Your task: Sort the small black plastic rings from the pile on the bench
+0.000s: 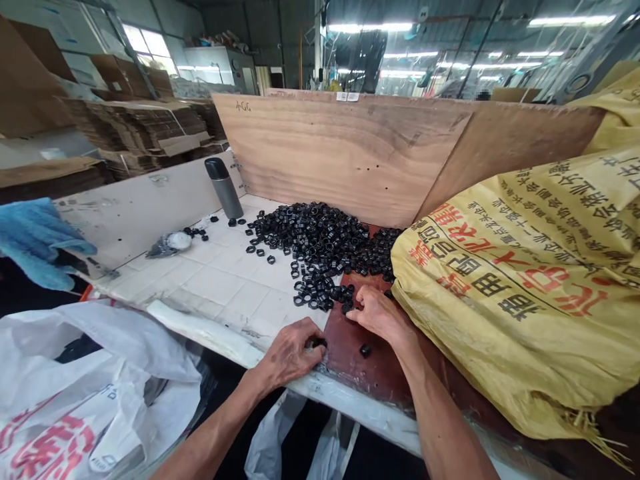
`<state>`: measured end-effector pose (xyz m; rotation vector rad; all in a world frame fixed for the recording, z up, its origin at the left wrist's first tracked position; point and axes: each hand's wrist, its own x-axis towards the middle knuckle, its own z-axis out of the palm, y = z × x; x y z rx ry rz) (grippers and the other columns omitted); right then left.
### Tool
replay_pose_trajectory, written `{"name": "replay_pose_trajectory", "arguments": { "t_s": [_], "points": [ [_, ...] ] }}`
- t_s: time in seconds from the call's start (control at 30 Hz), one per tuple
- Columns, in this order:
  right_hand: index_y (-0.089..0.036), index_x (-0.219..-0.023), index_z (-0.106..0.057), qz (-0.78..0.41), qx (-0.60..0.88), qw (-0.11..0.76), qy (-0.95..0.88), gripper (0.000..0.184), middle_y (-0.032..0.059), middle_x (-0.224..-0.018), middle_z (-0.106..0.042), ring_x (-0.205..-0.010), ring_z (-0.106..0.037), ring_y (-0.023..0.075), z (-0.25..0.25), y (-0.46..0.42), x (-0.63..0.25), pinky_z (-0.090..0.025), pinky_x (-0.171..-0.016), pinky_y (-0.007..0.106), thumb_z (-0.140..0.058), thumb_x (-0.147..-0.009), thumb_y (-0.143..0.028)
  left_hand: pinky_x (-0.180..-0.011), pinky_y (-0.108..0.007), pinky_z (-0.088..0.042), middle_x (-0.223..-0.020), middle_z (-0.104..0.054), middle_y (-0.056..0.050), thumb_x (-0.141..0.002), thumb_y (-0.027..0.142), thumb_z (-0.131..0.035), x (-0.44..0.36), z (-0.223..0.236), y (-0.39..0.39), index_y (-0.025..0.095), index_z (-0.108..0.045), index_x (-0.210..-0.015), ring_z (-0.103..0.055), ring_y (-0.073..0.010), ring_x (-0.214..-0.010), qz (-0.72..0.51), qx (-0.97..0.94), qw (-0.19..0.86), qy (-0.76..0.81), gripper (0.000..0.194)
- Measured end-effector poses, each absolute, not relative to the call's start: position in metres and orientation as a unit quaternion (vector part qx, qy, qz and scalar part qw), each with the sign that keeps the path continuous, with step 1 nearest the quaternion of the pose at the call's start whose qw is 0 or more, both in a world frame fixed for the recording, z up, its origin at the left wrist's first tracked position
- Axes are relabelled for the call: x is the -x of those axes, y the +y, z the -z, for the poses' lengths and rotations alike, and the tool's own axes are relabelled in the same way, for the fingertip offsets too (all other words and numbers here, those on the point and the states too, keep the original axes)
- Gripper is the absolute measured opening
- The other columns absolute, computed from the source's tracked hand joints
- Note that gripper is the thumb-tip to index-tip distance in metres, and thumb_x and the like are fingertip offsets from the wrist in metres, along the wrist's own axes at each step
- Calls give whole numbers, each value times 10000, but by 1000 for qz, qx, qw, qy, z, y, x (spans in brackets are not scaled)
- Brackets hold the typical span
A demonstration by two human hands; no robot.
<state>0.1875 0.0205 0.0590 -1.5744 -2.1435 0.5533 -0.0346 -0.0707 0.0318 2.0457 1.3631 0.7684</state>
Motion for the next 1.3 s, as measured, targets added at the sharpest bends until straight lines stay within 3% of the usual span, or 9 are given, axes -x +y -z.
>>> {"name": "replay_pose_trajectory", "arguments": {
  "t_s": [0.13, 0.27, 0.37, 0.6, 0.7, 0.83, 0.93, 1.1, 1.3],
  "points": [
    [-187, -671, -591, -218, 550, 174, -787, 128, 46, -702, -659, -694, -593, 183, -54, 18, -185, -343, -624, 263, -664, -695, -84, -670, -296, -430, -745, -643, -25, -848, 402, -649, 28, -29, -59, 199, -640, -673, -602, -180, -706, -273, -765, 266, 520, 269],
    [-190, -675, -646, -269, 521, 141, -798, 82, 15, -667, -666, -636, -580, 161, -55, 18, -183, -337, -588, 251, -648, -694, -110, -648, -282, -452, -741, -618, -10, -889, 324, -599, 26, -14, -42, 205, -654, -947, -594, -171, -674, -364, -685, 240, 584, 144],
    [-201, -684, -686, -316, 488, 118, -805, 87, -11, -651, -678, -607, -584, 142, -57, 18, -182, -353, -561, 231, -625, -710, -145, -702, -290, -482, -837, -610, -20, -871, 256, -617, 23, -6, -30, 229, -615, -1167, -611, -182, -745, -362, -704, 193, 580, 297],
    [-182, -745, -648, -407, 515, 143, -740, 52, 0, -668, -690, -658, -605, 153, -53, 17, -166, -397, -592, 233, -629, -697, -187, -725, -283, -502, -1019, -603, -49, -892, 242, -583, 13, -3, -24, 236, -639, -1033, -630, -172, -794, -315, -716, 130, 610, 153],
    [-178, -809, -664, -457, 506, 202, -703, 122, 4, -730, -690, -695, -619, 164, -50, 16, -160, -438, -636, 250, -639, -703, -232, -692, -288, -510, -860, -645, -27, -852, 258, -633, 14, -5, -26, 216, -633, -926, -641, -175, -730, -370, -669, 196, 615, 85],
    [-173, -919, -666, -594, 467, 256, -603, 225, -3, -743, -687, -696, -657, 172, -51, 11, -153, -495, -683, 280, -634, -721, -276, -573, -288, -540, -686, -675, 4, -828, 333, -656, 17, -13, -27, 197, -619, -984, -660, -170, -570, -466, -497, 438, 586, 210],
    [-176, -927, -653, -633, 447, 287, -564, 232, -7, -761, -690, -703, -681, 171, -50, 8, -149, -516, -698, 288, -655, -710, -257, -702, -338, -593, -684, -725, -30, -806, 352, -684, 22, -21, -28, 154, -648, -1017, -719, -199, -653, -505, -408, 559, 516, 291],
    [-177, -955, -629, -650, 434, 323, -533, 267, 11, -861, -705, -738, -709, 174, -42, 10, -145, -537, -719, 295, -697, -718, -279, -823, -341, -576, -809, -775, -80, -782, 294, -723, 29, -26, -29, 105, -655, -1145, -738, -189, -731, -536, -359, 604, 468, 415],
    [-172, -988, -631, -634, 444, 324, -544, 255, 34, -814, -735, -807, -735, 211, -37, 11, -145, -536, -789, 323, -696, -776, -297, -788, -269, -562, -898, -758, -58, -725, 264, -802, 28, -30, -29, 123, -701, -1060, -711, -152, -778, -565, -351, 596, 451, 377]
  ]
}}
